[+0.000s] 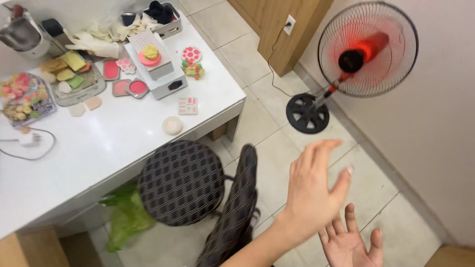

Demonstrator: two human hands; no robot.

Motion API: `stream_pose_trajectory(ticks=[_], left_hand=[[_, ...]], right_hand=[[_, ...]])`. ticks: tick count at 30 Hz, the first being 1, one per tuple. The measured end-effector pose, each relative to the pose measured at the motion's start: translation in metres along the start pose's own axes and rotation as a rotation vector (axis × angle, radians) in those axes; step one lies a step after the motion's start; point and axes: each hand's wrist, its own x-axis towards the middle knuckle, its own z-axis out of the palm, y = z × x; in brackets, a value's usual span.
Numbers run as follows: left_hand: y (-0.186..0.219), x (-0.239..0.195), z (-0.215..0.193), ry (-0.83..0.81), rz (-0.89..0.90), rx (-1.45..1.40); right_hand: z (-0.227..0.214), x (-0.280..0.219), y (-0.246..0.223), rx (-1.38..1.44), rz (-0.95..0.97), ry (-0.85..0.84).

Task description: The person repeatedly picks up small decorative items from a glass shelf and places them on a wooden table. They handle flower-shaped and heart-shaped items one at a time, moving them between the shelf and the table multiple times.

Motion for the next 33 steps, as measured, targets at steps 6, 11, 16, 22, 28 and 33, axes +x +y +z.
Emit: stream_pose_trajectory(ticks=[6, 11, 16, 22, 28, 33], left_hand=[[-0.055, 0.047, 0.02, 0.208, -0.026, 0.299], [-0.097, 0.08, -0.001, 0.44, -0.154, 0.483], [-0.126, 0.136, 0.013, 0.626, -0.267, 0.524], [-0.149, 0.244, 0.061, 0.766, -0.274, 0.606], [-0.179, 0.332, 0.085, 0.751, -0.298, 0.592], [-0.235, 0.41, 0.067, 0.781, -0.327, 0.594]], right_hand=[[0.06, 0.136, -0.041, -0.142, 0.25, -0.099], [0.094, 0.261, -0.02, -0.231, 0.529, -0.223], [0.094, 0.395, -0.016, -0.091, 0.901, -0.473], [0.122, 0.542, -0.061, 0.164, 1.152, -0.535], [0.174, 0.677, -0.084, 0.366, 1.321, -0.635], [0.209, 0.778, -0.052, 0.428, 1.343, -0.751]])
